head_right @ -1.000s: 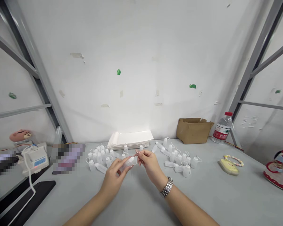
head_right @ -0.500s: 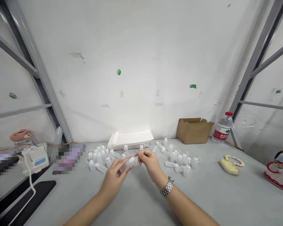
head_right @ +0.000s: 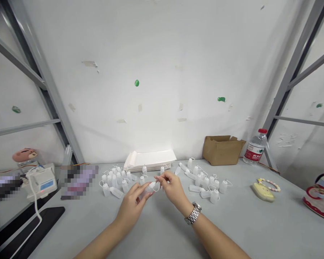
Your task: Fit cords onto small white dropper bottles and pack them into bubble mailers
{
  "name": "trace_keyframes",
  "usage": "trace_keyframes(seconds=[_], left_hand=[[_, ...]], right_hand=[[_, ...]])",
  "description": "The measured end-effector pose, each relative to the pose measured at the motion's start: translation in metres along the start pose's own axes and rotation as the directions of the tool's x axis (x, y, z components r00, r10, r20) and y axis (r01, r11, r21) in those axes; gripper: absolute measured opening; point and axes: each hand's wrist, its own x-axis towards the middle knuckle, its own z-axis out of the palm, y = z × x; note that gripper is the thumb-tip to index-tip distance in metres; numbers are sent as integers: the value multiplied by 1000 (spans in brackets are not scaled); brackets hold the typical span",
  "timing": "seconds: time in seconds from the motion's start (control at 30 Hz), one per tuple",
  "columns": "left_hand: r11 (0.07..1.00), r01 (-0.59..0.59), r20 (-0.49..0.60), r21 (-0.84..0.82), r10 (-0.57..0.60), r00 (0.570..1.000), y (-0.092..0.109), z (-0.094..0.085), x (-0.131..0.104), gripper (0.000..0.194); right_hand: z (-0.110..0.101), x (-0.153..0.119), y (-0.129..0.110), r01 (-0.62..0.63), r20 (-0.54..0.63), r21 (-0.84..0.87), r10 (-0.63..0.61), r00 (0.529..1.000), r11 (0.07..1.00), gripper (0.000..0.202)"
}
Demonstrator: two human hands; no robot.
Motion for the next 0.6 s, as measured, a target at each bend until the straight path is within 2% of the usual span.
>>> trace_keyframes(seconds=[0.3,0.47,0.6], left_hand=[[1000,20,29,15,-21,999,-3,3,-3,31],[996,55,57,-63,-51,997,0,1,-1,33],[993,70,64,-93,-65,996,2,1,1,34]], right_hand=[[4,-5,-2,-1,5,-54,1,1000,999,34],[2,1,-2,-72,62,90,66,996,993,35],[-1,5,-3,-104,19,192,102,995,976,37]])
